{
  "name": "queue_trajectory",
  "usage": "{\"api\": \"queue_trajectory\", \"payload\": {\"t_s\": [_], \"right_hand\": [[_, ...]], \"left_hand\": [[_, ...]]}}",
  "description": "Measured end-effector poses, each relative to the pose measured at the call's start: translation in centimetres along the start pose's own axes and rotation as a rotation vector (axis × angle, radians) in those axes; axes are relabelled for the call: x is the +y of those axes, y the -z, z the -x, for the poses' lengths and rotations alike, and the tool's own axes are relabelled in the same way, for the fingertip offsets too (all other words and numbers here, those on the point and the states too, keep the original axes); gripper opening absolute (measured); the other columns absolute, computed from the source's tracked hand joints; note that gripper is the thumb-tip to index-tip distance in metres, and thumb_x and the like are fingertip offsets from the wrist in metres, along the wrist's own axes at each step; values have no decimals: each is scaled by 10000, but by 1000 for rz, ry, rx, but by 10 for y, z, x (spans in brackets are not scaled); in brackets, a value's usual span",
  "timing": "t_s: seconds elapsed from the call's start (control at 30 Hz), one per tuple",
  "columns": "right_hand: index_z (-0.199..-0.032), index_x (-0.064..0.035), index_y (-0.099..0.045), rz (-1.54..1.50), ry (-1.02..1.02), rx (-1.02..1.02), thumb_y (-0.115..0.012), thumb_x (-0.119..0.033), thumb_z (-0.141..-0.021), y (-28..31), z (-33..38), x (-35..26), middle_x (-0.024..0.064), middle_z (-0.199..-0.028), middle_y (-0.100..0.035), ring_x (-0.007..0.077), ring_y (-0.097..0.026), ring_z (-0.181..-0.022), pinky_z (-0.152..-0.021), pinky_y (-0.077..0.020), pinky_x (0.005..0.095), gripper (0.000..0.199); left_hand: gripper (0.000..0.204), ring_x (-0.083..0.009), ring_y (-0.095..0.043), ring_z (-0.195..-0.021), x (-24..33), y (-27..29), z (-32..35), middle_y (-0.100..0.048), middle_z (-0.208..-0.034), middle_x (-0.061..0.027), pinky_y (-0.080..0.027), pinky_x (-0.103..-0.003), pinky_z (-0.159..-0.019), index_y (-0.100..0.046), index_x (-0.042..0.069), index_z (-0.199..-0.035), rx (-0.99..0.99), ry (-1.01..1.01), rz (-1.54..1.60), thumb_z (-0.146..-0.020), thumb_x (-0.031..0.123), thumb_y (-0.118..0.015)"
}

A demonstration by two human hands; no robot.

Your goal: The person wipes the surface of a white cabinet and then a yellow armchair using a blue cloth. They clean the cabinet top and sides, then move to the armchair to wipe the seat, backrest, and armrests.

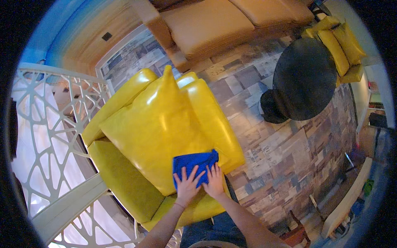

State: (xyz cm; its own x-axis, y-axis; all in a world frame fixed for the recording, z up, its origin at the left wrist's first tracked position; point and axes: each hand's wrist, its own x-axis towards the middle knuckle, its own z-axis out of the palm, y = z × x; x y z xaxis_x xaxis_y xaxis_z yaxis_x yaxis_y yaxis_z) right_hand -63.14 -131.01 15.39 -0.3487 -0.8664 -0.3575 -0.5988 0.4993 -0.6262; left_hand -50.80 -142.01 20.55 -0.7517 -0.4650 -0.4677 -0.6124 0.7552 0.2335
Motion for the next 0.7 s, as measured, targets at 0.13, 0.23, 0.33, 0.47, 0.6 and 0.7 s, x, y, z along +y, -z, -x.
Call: {"api": "queue_trajectory", "payload": {"t_s": [0.13,0.23,0.33,0.47,0.6,0.7], "right_hand": [[-1493,-184,-427,50,161,2,-838,-243,-726,1,-44,-76,313,-1583,-168,542,-138,-1458,-1171,-194,641,872],[-1444,-208,-504,42,405,104,-836,-217,-713,26,-122,-138,229,-1614,-190,511,-172,-1464,-1168,-218,625,803],[-1373,-200,-584,70,598,226,-789,-208,-756,40,-192,-191,177,-1593,-301,444,-254,-1460,-1154,-253,607,651],[-1323,-198,-623,105,691,252,-712,-219,-809,34,-225,-228,162,-1572,-352,415,-295,-1449,-1153,-257,589,523],[-1323,-224,-622,213,688,98,-724,-187,-788,13,-174,-201,127,-1593,-329,395,-280,-1462,-1151,-254,597,545],[-1333,-248,-610,304,651,-154,-766,-158,-740,-2,-98,-154,100,-1616,-292,374,-251,-1482,-1165,-235,595,620]], "left_hand": [[765,-560,-135,-1445,-70,0,31,-241,-1644,1,-73,-817,-1062,-471,419,-1455,183,209,-1,-749,471,-760],[735,-589,-55,-1452,-130,37,4,-222,-1645,-92,-89,-809,-1069,-500,353,-1448,432,386,135,-762,392,-762],[679,-585,-21,-1460,-179,75,-29,-177,-1658,-116,-152,-770,-1088,-470,277,-1483,659,449,319,-850,297,-718],[642,-548,-17,-1477,-199,92,-41,-130,-1671,-121,-161,-619,-1177,-430,193,-1510,748,555,477,-902,187,-637],[660,-538,-19,-1483,-159,35,-2,-87,-1662,-191,-154,-574,-1202,-468,124,-1483,842,481,634,-849,90,-648],[748,-551,-23,-1478,-106,-34,50,-71,-1639,-263,-186,-613,-1181,-444,89,-1479,640,583,708,-774,73,-693]]}}
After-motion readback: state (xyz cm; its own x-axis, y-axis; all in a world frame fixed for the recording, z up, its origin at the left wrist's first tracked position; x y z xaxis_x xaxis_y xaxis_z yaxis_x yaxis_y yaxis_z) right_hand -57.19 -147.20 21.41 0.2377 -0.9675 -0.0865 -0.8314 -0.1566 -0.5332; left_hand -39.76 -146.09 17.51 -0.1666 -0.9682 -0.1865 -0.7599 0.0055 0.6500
